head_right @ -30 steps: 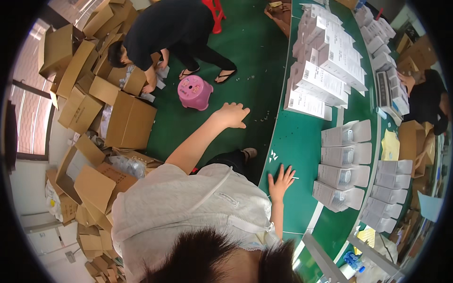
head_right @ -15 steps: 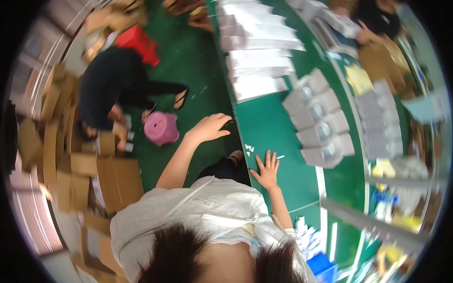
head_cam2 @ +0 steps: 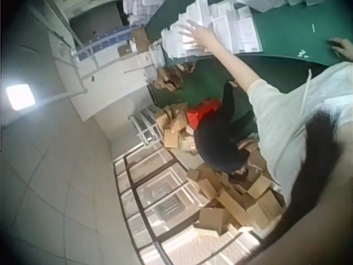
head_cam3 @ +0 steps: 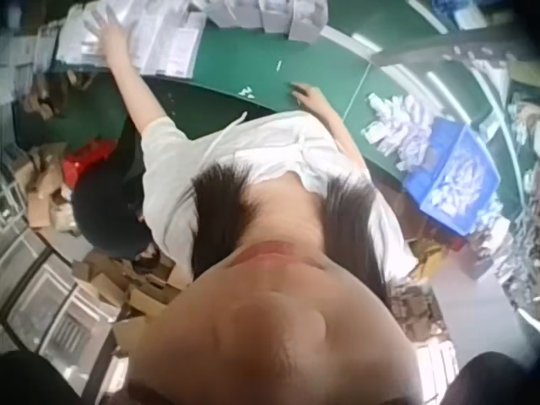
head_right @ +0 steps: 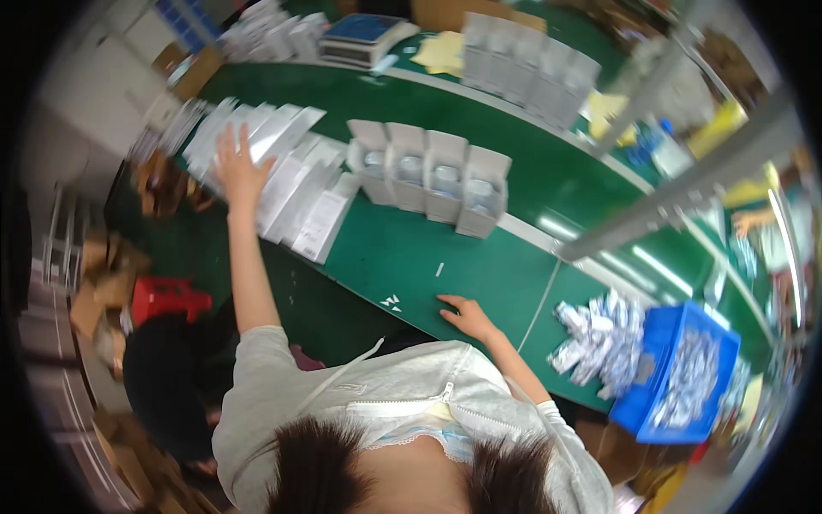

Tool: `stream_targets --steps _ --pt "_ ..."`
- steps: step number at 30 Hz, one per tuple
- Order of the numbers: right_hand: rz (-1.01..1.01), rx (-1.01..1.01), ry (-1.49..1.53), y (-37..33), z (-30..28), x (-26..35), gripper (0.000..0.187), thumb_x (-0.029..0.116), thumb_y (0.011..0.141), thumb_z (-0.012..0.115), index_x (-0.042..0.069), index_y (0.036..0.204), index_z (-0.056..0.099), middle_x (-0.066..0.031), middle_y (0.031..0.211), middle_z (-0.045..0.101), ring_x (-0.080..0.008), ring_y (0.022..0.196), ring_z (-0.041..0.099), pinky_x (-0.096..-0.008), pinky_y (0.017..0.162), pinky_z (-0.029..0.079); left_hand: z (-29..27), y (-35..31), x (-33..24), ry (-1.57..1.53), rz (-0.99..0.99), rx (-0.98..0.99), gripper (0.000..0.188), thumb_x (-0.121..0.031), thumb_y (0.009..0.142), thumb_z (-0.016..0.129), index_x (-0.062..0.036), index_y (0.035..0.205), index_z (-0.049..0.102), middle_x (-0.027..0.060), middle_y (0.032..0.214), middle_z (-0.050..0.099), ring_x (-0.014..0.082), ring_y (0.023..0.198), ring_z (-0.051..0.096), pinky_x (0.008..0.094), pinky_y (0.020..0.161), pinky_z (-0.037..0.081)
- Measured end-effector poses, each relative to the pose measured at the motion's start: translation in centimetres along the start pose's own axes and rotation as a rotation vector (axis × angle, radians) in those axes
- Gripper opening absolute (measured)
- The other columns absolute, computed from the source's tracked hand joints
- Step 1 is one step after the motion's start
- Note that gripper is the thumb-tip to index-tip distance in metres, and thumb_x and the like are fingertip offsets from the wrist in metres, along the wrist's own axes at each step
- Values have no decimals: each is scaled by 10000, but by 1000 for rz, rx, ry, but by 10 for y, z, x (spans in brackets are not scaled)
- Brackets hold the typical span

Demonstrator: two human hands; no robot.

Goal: The person opens cardboard product boxes, places bubble-wrapped showerheads and packaged components inside each box, closes the boxes, and arranges them on the assembly table.

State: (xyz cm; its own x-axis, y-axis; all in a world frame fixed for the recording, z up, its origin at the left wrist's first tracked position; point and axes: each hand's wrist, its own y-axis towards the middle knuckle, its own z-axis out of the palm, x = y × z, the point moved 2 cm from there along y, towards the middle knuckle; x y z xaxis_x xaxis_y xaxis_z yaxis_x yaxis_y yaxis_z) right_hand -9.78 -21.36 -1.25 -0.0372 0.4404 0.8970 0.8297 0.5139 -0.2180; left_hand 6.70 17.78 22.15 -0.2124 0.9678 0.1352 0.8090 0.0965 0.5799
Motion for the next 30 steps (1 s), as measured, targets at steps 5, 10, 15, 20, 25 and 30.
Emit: stream_targets --steps 5,10,15,20,25,30 --pt "108 -268 117 -37 -36 -1 360 135 805 560 28 1147 523 -133 1116 570 -241 1048 539 -327 894 421 68 10 25 180 -59 470 723 -186 743 630 -254 1352 246 36 1409 252 294 1293 224 713 914 125" --pt "133 -405 200 -69 -65 23 353 120 803 556 17 1139 523 -122 1096 581 -223 1017 557 -327 868 438 54 -25 13 150 -9 77 631 -130 792 561 -224 1348 278 27 1395 285 328 1263 269 693 902 155" --pt "-132 -435 180 -61 -87 58 472 162 771 620 39 1202 469 -101 1144 555 -233 1041 540 -345 877 422 -55 -83 -113 -747 145 -312 739 -244 713 679 -13 1299 293 201 1268 344 379 1142 363 483 949 286" --pt "-533 -560 639 -62 -93 96 759 193 684 706 47 1308 300 -163 1294 389 -268 1180 410 -368 956 347 -81 -173 -256 -1148 325 82 918 -318 609 769 24 1273 233 222 1211 326 381 1108 346 471 924 284" --pt "-81 -524 671 -90 -102 52 905 166 645 737 49 1342 172 -165 1338 286 -281 1212 351 -377 975 319 -85 -207 -301 -1302 628 409 874 -289 601 777 -2 1247 263 217 1251 300 373 1128 342 473 926 281" --pt "-140 -646 318 -118 -107 36 918 135 644 728 47 1345 142 -170 1341 261 -304 1211 339 -379 982 308 -80 -213 -340 -1885 309 628 840 -219 590 791 -56 1244 290 208 1265 290 368 1151 335 452 922 320"
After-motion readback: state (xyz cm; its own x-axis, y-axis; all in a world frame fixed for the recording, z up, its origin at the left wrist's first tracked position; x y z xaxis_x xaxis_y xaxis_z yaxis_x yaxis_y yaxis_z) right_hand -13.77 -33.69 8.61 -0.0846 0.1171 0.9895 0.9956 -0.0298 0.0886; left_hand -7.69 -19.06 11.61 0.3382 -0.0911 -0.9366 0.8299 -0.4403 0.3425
